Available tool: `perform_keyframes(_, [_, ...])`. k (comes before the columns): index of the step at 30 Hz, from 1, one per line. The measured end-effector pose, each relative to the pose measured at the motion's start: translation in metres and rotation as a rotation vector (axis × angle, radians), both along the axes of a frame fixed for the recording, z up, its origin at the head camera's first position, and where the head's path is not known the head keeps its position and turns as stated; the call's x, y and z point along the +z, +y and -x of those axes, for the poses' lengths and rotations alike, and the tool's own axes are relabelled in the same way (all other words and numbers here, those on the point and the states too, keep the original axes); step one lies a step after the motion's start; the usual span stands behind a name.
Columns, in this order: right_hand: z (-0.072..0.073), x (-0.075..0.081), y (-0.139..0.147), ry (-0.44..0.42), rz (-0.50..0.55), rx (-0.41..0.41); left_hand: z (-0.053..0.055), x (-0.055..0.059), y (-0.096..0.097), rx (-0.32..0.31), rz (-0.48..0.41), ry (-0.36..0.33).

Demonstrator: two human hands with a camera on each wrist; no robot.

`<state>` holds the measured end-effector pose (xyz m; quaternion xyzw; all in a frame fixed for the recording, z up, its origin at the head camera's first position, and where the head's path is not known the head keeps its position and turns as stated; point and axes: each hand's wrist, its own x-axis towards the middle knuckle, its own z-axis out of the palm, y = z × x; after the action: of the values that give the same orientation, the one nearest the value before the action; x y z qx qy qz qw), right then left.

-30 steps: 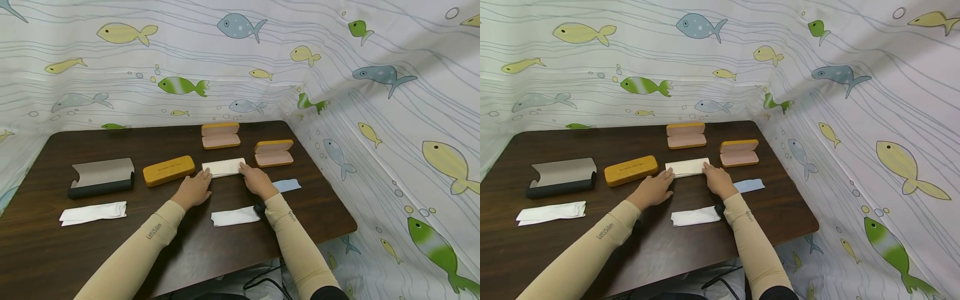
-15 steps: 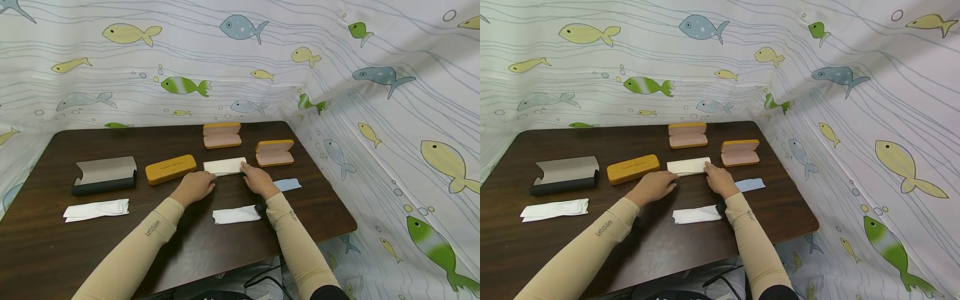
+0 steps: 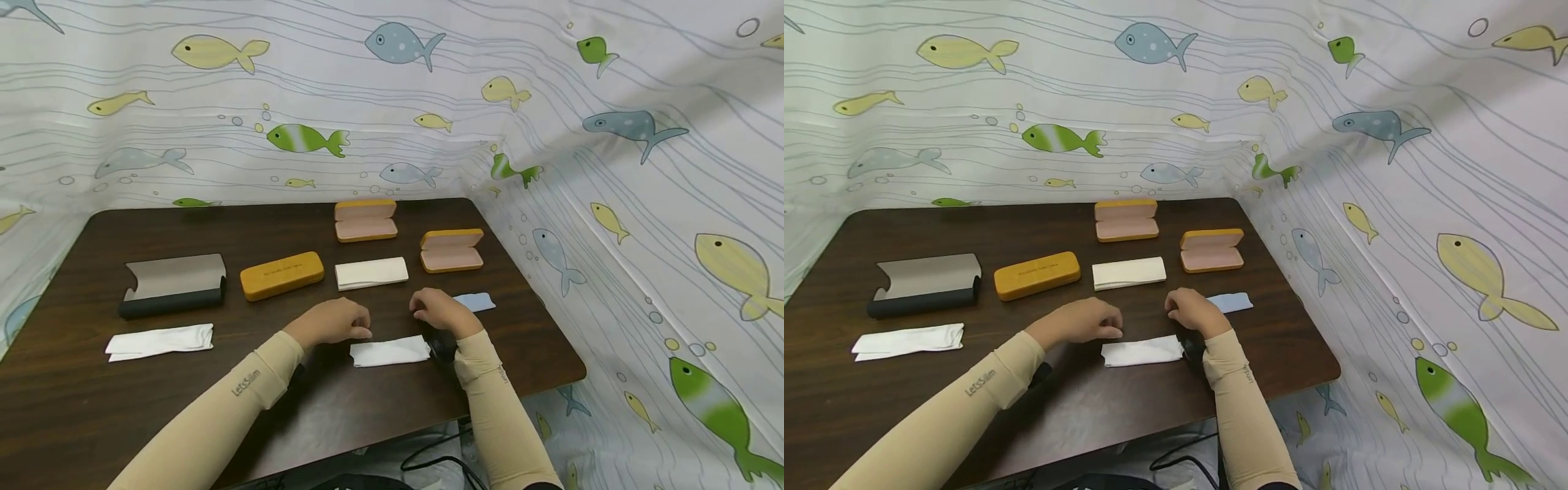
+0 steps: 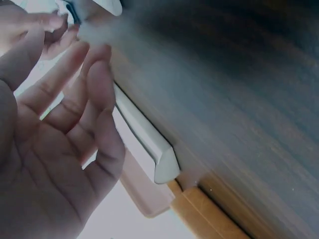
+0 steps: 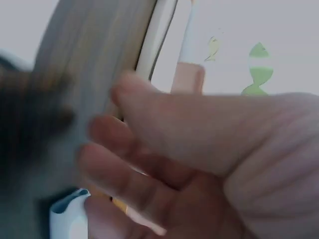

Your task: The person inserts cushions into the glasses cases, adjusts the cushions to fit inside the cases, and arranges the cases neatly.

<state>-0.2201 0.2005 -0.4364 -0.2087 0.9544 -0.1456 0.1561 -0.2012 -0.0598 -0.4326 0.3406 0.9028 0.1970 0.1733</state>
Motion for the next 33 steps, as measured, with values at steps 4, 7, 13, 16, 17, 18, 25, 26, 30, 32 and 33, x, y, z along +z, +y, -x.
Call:
perform_keyframes(4, [-0.016, -0.001, 0.004, -0.093, 0.048, 0.042, -0.007, -0.002, 0.000, -0.005, -0.002, -0.038])
perform_keyframes(7, [-0.026, -0.002, 0.004, -0.126, 0.070, 0.066, -0.012, -0.004, 0.000, 0.013, 0.006, -0.038])
perform_keyframes(13, [-0.039, -0.006, 0.000, -0.096, 0.071, 0.079, -0.020, -0.011, 0.001, 0.029, 0.050, -0.057])
perform_keyframes(16, [-0.041, -0.009, -0.002, -0.064, 0.044, 0.065, -0.021, -0.015, 0.002, 0.030, 0.057, -0.052])
perform_keyframes(17, [-0.041, -0.010, -0.003, -0.058, 0.038, 0.056, -0.021, -0.016, 0.003, 0.030, 0.057, -0.049])
perform_keyframes(18, [-0.042, -0.010, -0.004, -0.058, 0.029, 0.040, -0.020, -0.017, 0.003, 0.030, 0.057, -0.048])
perform_keyframes(25, [-0.043, -0.010, -0.007, -0.083, 0.008, -0.020, -0.020, -0.019, 0.004, 0.032, 0.065, -0.053])
perform_keyframes(26, [-0.043, -0.009, -0.007, -0.085, 0.004, -0.012, -0.020, -0.019, 0.004, 0.026, 0.061, -0.057])
perform_keyframes(30, [-0.044, -0.009, -0.006, -0.095, 0.013, 0.032, -0.020, -0.019, 0.002, -0.012, 0.016, -0.087])
perform_keyframes(32, [-0.044, -0.009, -0.003, -0.094, 0.025, 0.061, -0.020, -0.018, 0.001, -0.033, -0.028, -0.100])
perform_keyframes(33, [-0.044, -0.010, -0.002, -0.094, 0.032, 0.073, -0.019, -0.018, 0.000, -0.042, -0.048, -0.102])
